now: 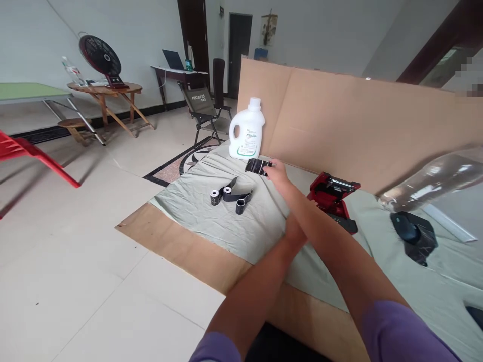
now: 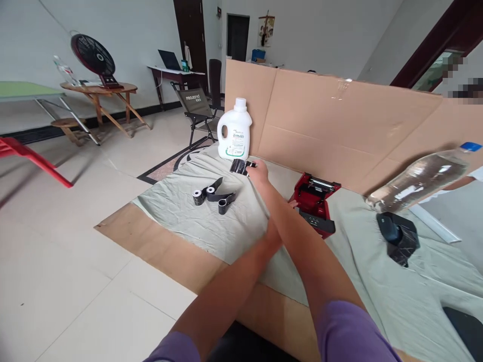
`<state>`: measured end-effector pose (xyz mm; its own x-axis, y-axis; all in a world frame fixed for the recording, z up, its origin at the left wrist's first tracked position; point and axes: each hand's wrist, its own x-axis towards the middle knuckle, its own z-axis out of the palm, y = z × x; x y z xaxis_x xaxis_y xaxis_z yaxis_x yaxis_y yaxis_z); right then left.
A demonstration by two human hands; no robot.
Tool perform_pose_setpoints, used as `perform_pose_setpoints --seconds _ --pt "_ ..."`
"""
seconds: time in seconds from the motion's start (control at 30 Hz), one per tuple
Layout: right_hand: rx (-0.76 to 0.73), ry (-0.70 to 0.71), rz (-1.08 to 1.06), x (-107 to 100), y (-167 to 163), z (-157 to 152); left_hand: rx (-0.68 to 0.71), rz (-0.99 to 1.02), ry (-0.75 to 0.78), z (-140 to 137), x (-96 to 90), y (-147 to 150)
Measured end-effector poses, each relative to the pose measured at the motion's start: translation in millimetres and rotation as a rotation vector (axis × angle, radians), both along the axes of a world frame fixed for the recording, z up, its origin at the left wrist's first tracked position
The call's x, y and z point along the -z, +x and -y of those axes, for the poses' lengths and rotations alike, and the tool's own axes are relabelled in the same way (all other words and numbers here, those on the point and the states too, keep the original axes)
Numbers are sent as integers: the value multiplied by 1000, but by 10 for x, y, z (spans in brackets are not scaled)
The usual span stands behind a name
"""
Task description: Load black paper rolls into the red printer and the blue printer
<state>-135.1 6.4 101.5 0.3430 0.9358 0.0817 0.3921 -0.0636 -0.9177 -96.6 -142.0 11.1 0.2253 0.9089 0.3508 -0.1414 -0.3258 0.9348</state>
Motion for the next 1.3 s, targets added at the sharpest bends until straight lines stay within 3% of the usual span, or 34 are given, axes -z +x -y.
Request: perform_pose_setpoints --seconds 0.13,0.27,0.37,0.47,0.5,0.57,0.63,0.7,0.87,0.97,1.1,1.3 --pt "-15 89 324 313 -208 -320 -27 38 75 -25 11 42" --pt "-67 -63 476 548 -256 -393 -106 -22 119 50 -86 -40" --pt "-2 -119 474 583 -311 -365 -120 -36 130 96 -157 -99" --pt "56 38 461 458 -427 -281 -107 -50 154 90 -193 -120" --pt "15 109 444 392 -475 -237 -107 -57 157 81 -198 -123" --pt "-207 196 392 254 -577 -121 -113 -67 154 64 -202 -129" --pt "-506 170 367 140 -682 21 -119 -72 147 53 -200 -136" --pt "-707 126 429 80 -787 167 -127 -74 148 47 -188 -136" --pt "-944 176 748 196 -1040 401 -178 -85 177 16 -128 -90" --pt "-963 265 807 326 -1136 443 -187 -71 242 -7 -96 -72" --pt "-845 344 530 361 -1112 443 -195 -80 282 2 -93 -77" --pt "-635 327 -381 115 -760 558 -209 -116 241 24 -87 -67"
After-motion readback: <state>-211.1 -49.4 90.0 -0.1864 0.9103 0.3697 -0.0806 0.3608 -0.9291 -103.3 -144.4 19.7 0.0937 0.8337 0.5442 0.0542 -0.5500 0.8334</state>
